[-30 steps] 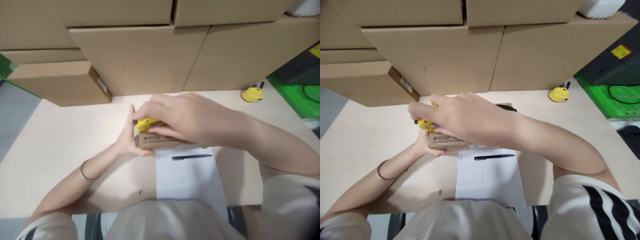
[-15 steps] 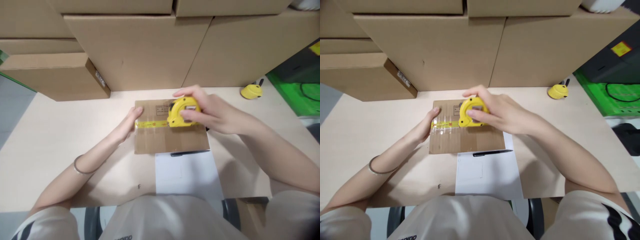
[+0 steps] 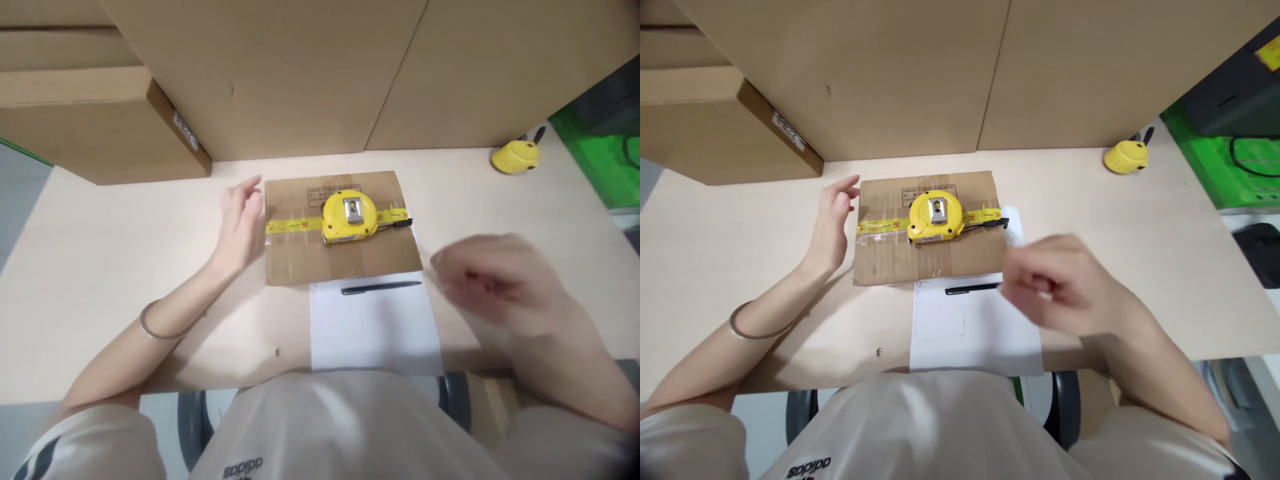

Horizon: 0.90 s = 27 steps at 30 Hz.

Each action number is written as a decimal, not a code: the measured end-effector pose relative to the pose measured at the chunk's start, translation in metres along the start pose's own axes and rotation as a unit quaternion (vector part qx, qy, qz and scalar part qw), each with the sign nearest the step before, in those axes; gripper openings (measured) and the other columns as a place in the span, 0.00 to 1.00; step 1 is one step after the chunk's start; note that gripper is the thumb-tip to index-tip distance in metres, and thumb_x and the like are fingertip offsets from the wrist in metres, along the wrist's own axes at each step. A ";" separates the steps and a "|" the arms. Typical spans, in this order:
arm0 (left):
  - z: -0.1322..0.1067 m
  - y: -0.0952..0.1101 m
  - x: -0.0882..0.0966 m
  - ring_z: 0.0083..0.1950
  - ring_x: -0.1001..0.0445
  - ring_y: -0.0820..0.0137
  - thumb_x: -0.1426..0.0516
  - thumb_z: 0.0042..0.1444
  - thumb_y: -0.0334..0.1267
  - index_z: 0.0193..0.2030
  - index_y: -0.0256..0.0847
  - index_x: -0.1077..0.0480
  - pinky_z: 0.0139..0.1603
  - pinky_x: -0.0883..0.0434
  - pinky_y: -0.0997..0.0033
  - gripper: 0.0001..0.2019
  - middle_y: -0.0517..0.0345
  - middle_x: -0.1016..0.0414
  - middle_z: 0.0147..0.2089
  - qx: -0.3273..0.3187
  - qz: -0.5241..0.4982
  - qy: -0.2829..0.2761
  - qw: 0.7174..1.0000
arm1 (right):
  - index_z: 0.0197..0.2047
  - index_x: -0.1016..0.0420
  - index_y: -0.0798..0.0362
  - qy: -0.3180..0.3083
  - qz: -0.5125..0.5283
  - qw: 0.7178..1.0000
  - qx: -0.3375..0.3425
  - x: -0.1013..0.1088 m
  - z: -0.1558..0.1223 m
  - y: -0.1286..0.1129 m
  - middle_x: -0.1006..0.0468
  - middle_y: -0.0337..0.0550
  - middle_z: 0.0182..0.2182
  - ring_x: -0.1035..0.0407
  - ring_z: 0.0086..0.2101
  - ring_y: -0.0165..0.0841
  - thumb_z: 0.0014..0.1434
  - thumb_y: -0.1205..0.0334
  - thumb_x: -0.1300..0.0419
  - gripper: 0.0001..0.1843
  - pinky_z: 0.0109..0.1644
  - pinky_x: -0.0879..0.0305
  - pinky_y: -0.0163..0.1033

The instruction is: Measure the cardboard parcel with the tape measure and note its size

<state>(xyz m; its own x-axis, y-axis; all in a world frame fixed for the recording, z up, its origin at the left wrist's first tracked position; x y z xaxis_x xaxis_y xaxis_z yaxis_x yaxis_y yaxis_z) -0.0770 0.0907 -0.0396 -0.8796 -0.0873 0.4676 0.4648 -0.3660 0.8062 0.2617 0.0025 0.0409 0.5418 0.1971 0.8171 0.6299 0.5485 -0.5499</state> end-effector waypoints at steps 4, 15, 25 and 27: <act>-0.027 0.025 0.017 0.55 0.32 0.58 0.50 0.67 0.54 0.63 0.51 0.33 0.57 0.32 0.49 0.22 0.52 0.32 0.50 -0.160 0.103 0.077 0.979 | 0.42 0.24 0.49 -0.043 -0.261 0.964 -0.010 -0.029 -0.044 0.007 0.37 0.33 0.11 0.45 0.12 0.32 0.60 0.59 0.42 0.08 0.19 0.49 0.42; -0.113 0.080 -0.012 0.25 0.33 0.75 0.36 0.56 0.31 0.37 0.40 0.21 0.22 0.33 0.70 0.03 0.59 0.27 0.34 -0.589 0.131 -0.200 0.772 | 0.29 0.33 0.53 0.001 -0.315 0.949 0.011 -0.054 -0.059 0.016 0.29 0.39 0.20 0.36 0.19 0.30 0.61 0.73 0.48 0.10 0.23 0.48 0.37; -0.125 0.065 -0.028 0.28 0.28 0.74 0.47 0.63 0.28 0.59 0.38 0.28 0.27 0.24 0.70 0.18 0.51 0.23 0.60 -0.504 0.237 -0.376 0.741 | 0.34 0.31 0.50 -0.075 0.227 0.957 -0.165 -0.097 -0.034 -0.005 0.23 0.36 0.24 0.32 0.23 0.27 0.62 0.54 0.40 0.09 0.26 0.35 0.32; -0.126 0.064 -0.030 0.27 0.28 0.74 0.48 0.63 0.27 0.60 0.37 0.29 0.27 0.24 0.69 0.19 0.52 0.23 0.61 -0.494 0.232 -0.388 0.743 | 0.32 0.32 0.50 -0.077 0.250 0.945 -0.195 -0.106 -0.029 -0.004 0.24 0.35 0.24 0.33 0.22 0.25 0.59 0.56 0.38 0.10 0.26 0.35 0.31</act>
<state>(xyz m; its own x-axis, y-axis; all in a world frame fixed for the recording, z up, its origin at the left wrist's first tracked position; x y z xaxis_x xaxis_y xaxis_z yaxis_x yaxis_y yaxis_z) -0.0335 -0.0466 -0.0474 -0.1469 0.0043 0.9891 0.0619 -0.9980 0.0135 0.2178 -0.0442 -0.0479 0.7571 0.4849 0.4378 0.4904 0.0209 -0.8712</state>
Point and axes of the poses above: each hand's wrist, its own z-axis towards the middle knuckle, its own x-axis out of the back of the hand, y = z × x, the point moved 1 cm from there along z, towards the middle knuckle
